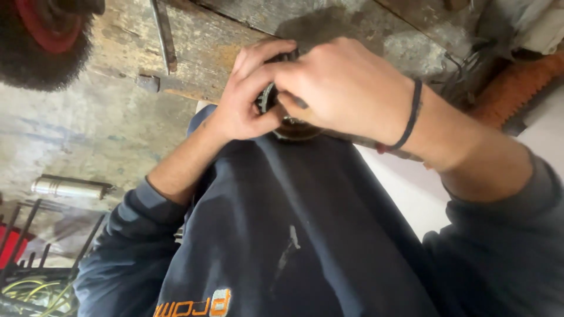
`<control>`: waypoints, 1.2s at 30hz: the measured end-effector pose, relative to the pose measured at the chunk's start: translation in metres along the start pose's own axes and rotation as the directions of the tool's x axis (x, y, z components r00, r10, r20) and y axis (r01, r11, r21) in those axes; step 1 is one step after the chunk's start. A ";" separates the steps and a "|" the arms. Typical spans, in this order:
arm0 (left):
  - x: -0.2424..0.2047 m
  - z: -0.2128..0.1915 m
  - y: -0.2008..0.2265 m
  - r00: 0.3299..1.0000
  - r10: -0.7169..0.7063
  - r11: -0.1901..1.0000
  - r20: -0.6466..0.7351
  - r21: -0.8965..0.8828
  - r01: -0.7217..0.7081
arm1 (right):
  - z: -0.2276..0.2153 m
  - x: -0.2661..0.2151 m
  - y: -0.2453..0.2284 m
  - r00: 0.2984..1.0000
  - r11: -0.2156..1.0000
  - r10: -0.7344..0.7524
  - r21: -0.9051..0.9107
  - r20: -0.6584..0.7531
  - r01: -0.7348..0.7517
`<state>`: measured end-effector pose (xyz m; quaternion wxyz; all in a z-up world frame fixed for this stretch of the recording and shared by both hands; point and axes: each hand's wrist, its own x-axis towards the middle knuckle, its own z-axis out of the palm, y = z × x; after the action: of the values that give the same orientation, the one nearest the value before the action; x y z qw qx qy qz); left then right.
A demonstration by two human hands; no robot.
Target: The person holds a small engine flywheel with a brass ring gear on their lap and uses a knife to scrape and pry around the inside of the gear. They switch to a screwdriver to continue prying at the gear teeth, then resume scraping with the knife by hand.
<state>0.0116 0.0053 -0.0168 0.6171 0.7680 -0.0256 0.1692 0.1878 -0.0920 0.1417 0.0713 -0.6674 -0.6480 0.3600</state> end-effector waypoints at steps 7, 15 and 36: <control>-0.002 -0.003 0.008 0.995 -0.104 0.993 -0.009 -0.052 0.103 | -0.009 -0.049 -0.023 0.981 0.999 -0.031 -0.016 -0.189 0.028; 0.009 -0.013 0.027 0.996 -0.082 0.996 0.034 0.022 0.081 | 0.078 -0.149 0.013 0.717 0.950 0.048 0.254 -0.695 0.182; 0.027 -0.008 0.055 0.980 -0.143 0.944 0.140 0.316 0.093 | 0.162 -0.102 -0.060 0.385 0.982 0.150 0.181 -0.910 0.044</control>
<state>0.0213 0.0043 0.0440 0.4950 0.8660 -0.0025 0.0709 0.0565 -0.2366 0.0967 0.4649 -0.7660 -0.4438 -0.0122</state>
